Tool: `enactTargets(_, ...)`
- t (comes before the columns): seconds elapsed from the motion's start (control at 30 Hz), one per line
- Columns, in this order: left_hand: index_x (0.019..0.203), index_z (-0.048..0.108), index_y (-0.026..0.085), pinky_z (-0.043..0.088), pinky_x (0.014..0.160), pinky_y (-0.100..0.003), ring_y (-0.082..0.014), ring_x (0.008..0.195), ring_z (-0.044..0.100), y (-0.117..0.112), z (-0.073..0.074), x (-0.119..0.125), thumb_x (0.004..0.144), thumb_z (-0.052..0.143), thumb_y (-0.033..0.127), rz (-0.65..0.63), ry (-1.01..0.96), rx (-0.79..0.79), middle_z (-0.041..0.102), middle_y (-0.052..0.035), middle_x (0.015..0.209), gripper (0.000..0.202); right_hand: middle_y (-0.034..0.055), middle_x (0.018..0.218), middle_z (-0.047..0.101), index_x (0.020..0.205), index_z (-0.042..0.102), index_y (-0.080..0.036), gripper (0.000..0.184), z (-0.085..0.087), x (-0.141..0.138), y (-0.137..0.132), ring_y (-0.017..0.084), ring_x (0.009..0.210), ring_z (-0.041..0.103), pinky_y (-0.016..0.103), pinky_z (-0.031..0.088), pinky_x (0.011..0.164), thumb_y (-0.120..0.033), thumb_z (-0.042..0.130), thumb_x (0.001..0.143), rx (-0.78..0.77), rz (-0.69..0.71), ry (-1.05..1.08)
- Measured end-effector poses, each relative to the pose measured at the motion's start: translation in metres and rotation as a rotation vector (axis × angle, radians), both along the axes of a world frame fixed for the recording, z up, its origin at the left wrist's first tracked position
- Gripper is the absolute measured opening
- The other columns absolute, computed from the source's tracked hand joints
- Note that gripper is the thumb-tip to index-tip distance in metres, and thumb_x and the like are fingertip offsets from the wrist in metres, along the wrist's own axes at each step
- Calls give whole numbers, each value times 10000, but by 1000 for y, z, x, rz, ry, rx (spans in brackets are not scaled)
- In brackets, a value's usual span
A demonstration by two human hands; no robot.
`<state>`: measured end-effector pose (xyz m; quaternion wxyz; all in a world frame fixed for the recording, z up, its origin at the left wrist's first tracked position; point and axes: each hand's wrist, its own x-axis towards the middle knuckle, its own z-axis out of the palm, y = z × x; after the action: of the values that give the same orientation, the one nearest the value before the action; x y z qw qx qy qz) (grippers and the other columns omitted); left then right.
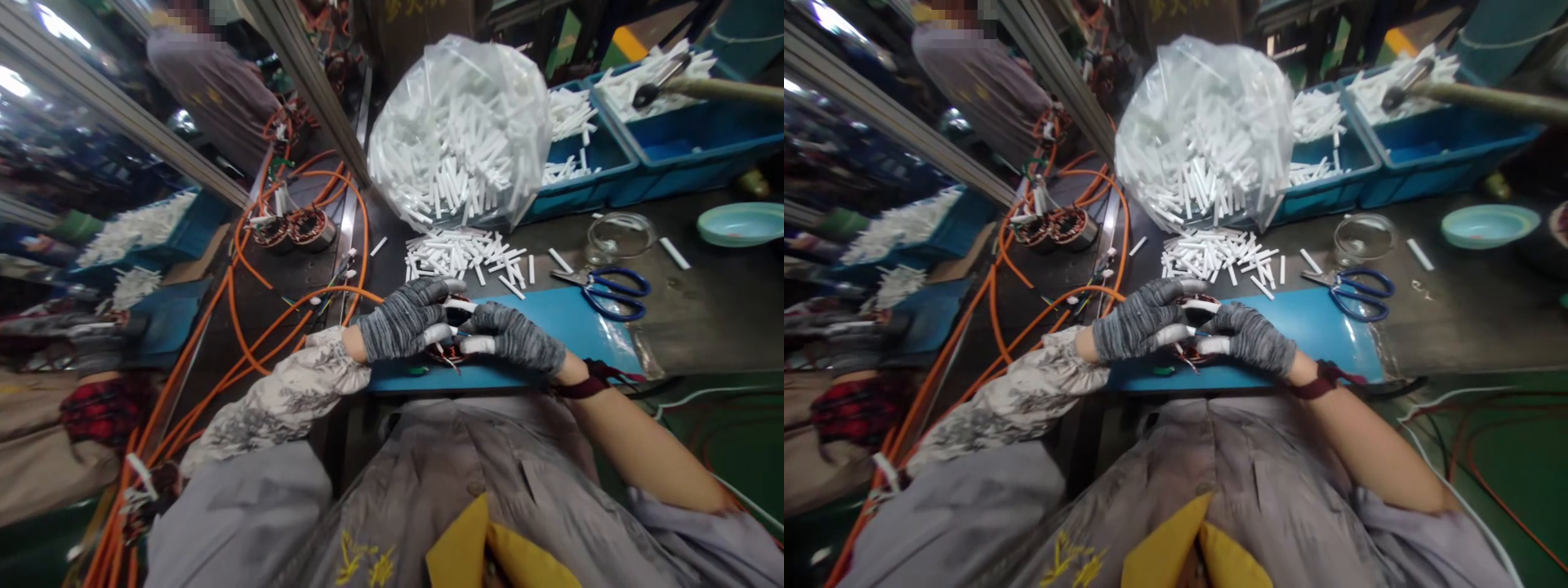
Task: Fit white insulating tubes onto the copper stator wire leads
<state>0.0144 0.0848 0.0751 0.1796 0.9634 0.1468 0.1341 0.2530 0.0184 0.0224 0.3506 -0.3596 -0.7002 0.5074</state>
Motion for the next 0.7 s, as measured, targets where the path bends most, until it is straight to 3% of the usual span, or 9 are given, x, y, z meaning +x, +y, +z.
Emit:
enactTargets(0.07,1265,713,161,466,1197,-530,-308,1412,548,1,-1,1,1031,538,278,4,-5,-20,574,-174,1509,315,44,930,780,892,804,-220,364,-7,-1,0,225,908,707,356,542,894,-564,697,939,13,-67,-32)
enactTargets(0.2,1233,728,137,463,1199,-532,-321,1391,563,6,-4,-1,1027,551,323,-21,14,-44,583,-199,1485,329,67,812,736,869,770,-202,386,-22,-6,-3,206,805,649,349,505,831,-517,602,1015,204,-207,-202)
enactTargets(0.33,1254,719,115,475,1189,-528,-328,1386,568,8,-7,-1,1031,546,317,-45,-21,-50,581,-222,1469,347,66,806,722,835,745,-206,362,-31,-12,-7,207,796,638,353,503,804,-489,613,1016,282,-296,-225)
enactTargets(0.4,1269,714,113,482,1179,-537,-329,1373,576,7,-8,-1,1027,555,298,-35,-27,-44,584,-221,1462,344,70,824,738,847,753,-211,346,-31,-12,-9,219,826,659,374,518,837,-494,632,1003,270,-328,-209)
enactTargets(0.57,1124,781,126,514,1137,-511,-308,1314,620,12,-9,-5,1013,602,292,-24,-17,-100,631,-204,1402,268,69,1043,775,1157,709,-222,321,-21,-6,-18,217,902,721,380,582,849,-490,645,992,74,-274,-39)
enactTargets(0.7,1099,802,179,476,1173,-542,-321,1386,575,6,-16,11,991,659,388,-1,39,-58,644,-158,1442,275,68,1047,745,1143,663,-224,295,-22,-4,-22,216,916,713,398,606,863,-443,701,949,94,-374,-30)
